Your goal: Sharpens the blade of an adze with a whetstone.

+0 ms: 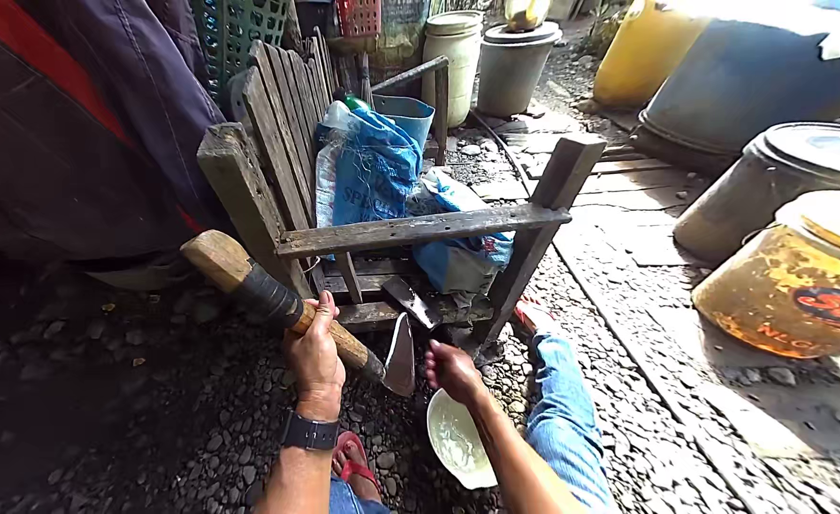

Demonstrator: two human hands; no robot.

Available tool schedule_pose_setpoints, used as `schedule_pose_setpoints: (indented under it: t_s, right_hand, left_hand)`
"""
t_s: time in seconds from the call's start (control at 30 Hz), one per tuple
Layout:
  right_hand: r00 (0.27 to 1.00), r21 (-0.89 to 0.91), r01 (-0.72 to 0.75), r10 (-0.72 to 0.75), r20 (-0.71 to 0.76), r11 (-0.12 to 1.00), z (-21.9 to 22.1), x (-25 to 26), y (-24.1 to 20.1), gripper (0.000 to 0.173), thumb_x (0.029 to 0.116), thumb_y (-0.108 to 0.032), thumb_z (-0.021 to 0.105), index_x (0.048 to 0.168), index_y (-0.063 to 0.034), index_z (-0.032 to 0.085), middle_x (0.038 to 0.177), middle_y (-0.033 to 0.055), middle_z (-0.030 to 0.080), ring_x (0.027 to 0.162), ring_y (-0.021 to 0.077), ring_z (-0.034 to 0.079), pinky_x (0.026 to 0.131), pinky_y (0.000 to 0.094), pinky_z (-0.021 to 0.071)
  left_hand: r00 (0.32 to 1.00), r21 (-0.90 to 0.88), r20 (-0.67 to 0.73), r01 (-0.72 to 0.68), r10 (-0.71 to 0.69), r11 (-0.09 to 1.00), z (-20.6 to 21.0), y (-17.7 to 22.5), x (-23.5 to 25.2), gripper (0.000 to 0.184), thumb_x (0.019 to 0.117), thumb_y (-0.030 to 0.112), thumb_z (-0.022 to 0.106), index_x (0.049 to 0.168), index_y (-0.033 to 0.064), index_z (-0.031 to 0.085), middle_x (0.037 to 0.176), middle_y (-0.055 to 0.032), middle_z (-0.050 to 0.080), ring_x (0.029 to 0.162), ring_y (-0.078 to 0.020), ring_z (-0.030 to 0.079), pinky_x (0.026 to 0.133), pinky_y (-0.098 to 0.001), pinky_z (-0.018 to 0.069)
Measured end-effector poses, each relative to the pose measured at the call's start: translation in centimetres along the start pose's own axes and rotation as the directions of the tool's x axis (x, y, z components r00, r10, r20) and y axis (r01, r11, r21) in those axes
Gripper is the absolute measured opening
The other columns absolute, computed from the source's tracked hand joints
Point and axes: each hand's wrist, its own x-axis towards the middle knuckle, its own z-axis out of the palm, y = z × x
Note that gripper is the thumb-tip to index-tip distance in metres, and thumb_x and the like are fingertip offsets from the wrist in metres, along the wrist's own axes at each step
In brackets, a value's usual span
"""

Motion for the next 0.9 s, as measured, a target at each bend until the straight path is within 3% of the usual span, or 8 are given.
schedule_pose_setpoints:
  t_s: [0.1,0.23,0.37,0.5,0.57,0.67,0.77,0.9]
  right_hand:
    - [0.976,-0.596,0.181,-0.07,0.205,0.782,3.9,-1.0,-6.3,0.029,0.1093,-0.014,0.046,0.12,0.0056,0.065,0.099,0.0139,0.069,0.08,0.0164,0.066,0.078,0.0337,0.0554]
    - [0.93,-0.86,0.304,-0.325,0.173,0.41,4.8,1.5,-9.1,0.031,0.1054,-0.008,0.049,0.129,0.0045,0.065,0.127,0.0264,0.066,0.12,0.0362,0.063,0.106,0.0492,0.0461]
    - [0.97,-0.971,0.153,-0.218,0.111,0.184,3.0,5.2,-6.7,0.057,0.1018,-0.027,0.065,0.15,0.0006,0.048,0.154,0.0328,0.041,0.142,0.0482,0.042,0.116,0.0543,0.0378]
    - [0.965,-0.973,0.159,-0.237,0.117,0.169,2.7,5.6,-5.8,0.06,0.0998,-0.021,0.064,0.152,0.0003,0.044,0.151,0.0343,0.042,0.14,0.0498,0.044,0.114,0.0566,0.0389]
    - [0.946,-0.812,0.213,-0.323,0.032,0.543,2.8,5.2,-5.7,0.046,0.1007,-0.013,0.062,0.144,0.0008,0.055,0.137,0.0283,0.059,0.126,0.0391,0.058,0.106,0.0518,0.046]
    - [0.981,0.054,0.153,-0.145,-0.127,0.987,3.0,3.6,-5.0,0.03,0.1091,-0.016,0.04,0.128,-0.0008,0.059,0.095,0.0122,0.066,0.074,0.0174,0.063,0.063,0.0331,0.0528]
    - [0.987,0.552,-0.121,0.042,0.154,0.825,1.3,1.8,-2.9,0.046,0.109,-0.039,0.024,0.118,-0.0085,0.057,0.087,0.0158,0.07,0.066,0.0246,0.069,0.053,0.0349,0.0567]
    - [0.933,0.688,-0.212,-0.066,0.354,0.694,0.8,0.4,-0.5,0.054,0.1065,-0.04,0.019,0.117,-0.0072,0.061,0.097,0.0218,0.073,0.072,0.0298,0.073,0.057,0.0353,0.0593]
  left_hand:
    - [0.999,0.015,-0.031,-0.024,0.025,1.0,0.3,-0.1,0.3,0.011,0.1009,0.003,0.062,0.09,0.0058,0.06,0.07,0.0025,0.062,0.065,-0.0043,0.063,0.065,-0.0196,0.0545]
    - [0.997,0.032,-0.061,-0.051,0.053,0.998,0.0,0.0,1.1,0.01,0.0995,0.004,0.065,0.09,0.0049,0.062,0.071,0.0022,0.063,0.067,-0.0042,0.063,0.068,-0.0193,0.054]
    - [0.995,0.038,-0.08,-0.054,0.057,0.998,-0.3,0.0,2.3,0.012,0.1007,0.005,0.063,0.089,0.0042,0.06,0.071,0.0019,0.061,0.067,-0.0044,0.061,0.068,-0.0197,0.0525]
    - [0.997,0.051,-0.064,-0.04,0.043,0.998,-0.5,-0.3,3.5,0.013,0.1009,0.004,0.063,0.088,0.0033,0.061,0.069,0.0017,0.061,0.065,-0.0039,0.061,0.067,-0.019,0.0527]
    - [0.998,0.057,-0.054,-0.028,0.031,0.998,-0.9,-0.5,3.9,0.013,0.1015,0.005,0.062,0.089,0.0035,0.061,0.07,0.0019,0.061,0.065,-0.0038,0.061,0.067,-0.0192,0.0523]
    - [0.999,0.038,-0.046,-0.012,0.014,0.999,-1.6,-0.5,4.4,0.013,0.102,0.005,0.062,0.089,0.0046,0.059,0.069,0.0018,0.061,0.064,-0.0048,0.062,0.066,-0.0199,0.0539]
    - [0.999,0.025,-0.031,-0.015,0.016,1.0,-1.8,-0.8,4.6,0.013,0.1024,0.005,0.061,0.09,0.0045,0.059,0.069,0.0016,0.061,0.064,-0.0055,0.062,0.067,-0.0207,0.0551]
    - [0.999,0.05,-0.022,-0.035,0.036,0.998,-1.8,-0.9,4.4,0.011,0.1019,0.003,0.06,0.091,0.0045,0.059,0.069,0.0024,0.062,0.065,-0.0048,0.063,0.067,-0.0199,0.0552]
